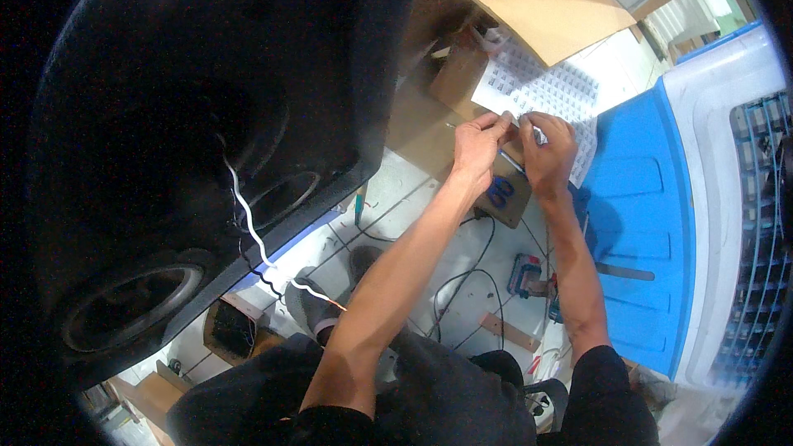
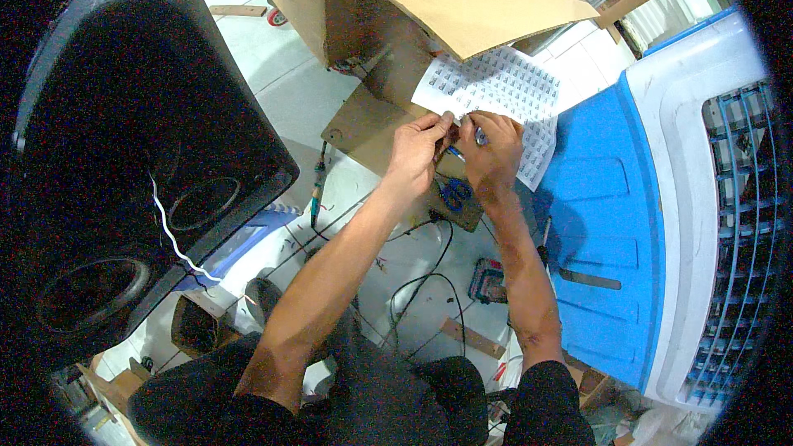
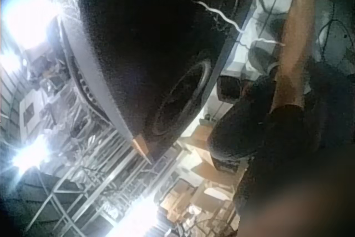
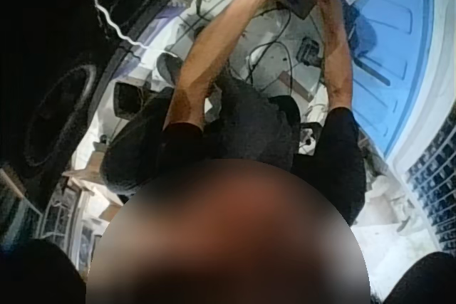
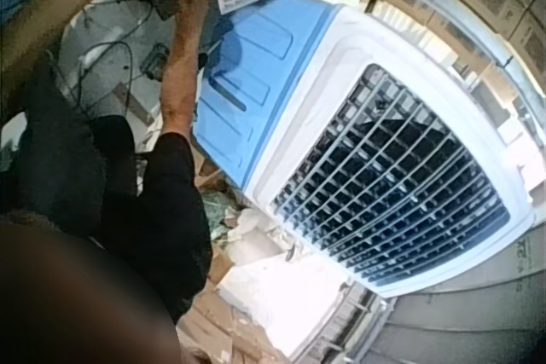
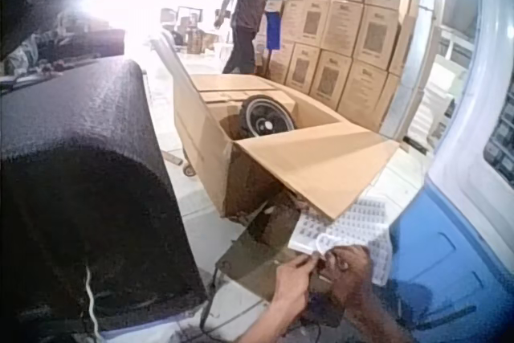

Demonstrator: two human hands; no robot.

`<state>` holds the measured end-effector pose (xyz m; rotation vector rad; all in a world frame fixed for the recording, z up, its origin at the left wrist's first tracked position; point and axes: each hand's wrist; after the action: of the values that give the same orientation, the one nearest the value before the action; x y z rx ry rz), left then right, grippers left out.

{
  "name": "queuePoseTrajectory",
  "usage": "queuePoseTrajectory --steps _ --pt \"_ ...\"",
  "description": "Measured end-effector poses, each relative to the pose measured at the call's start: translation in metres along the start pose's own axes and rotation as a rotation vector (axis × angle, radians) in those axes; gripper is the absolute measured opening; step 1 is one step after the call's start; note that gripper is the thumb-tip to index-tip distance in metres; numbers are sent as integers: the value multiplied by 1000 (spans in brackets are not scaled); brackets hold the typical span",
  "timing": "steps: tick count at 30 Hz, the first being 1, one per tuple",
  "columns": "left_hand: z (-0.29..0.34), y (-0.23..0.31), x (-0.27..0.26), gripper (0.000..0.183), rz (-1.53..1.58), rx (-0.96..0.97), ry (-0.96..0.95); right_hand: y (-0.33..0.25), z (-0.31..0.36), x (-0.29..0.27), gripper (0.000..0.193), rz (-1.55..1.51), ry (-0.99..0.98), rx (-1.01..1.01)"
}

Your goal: The person sits on the floor and assembles a portable speaker by connecting wires to a tweeter, placing it into the speaker enclosure, and soldering the connections. The person uses a soldering iron and handles wires and a tweeter throughout the process.

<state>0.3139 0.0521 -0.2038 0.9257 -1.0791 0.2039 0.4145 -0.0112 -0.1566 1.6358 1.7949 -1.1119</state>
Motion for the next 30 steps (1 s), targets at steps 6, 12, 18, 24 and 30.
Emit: queuePoseTrajectory --steps 6,12,18,24,30 --pt "-1 0 -3 19 -30 -2 -9 0 -1 -3 8 -44 -44 24" --pt "2 0 -2 20 -24 -21 13 -3 -3 -3 10 64 -44 -108" --pt "2 1 -3 19 -47 -14 11 -5 -4 -1 9 50 -60 -22" --pt "3 1 -6 19 -89 -9 4 -2 -4 2 12 73 -73 -75" --pt "7 4 -1 18 -67 -13 21 1 0 6 11 -2 -86 40"
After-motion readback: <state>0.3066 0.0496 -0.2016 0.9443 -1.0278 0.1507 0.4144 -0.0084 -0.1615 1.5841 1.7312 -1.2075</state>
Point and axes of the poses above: each hand's wrist, its own z-axis away from the middle knuckle, its own x-axis out of the palm, y = z × x, and after that the axes turned 7 degrees about -y, right-handed
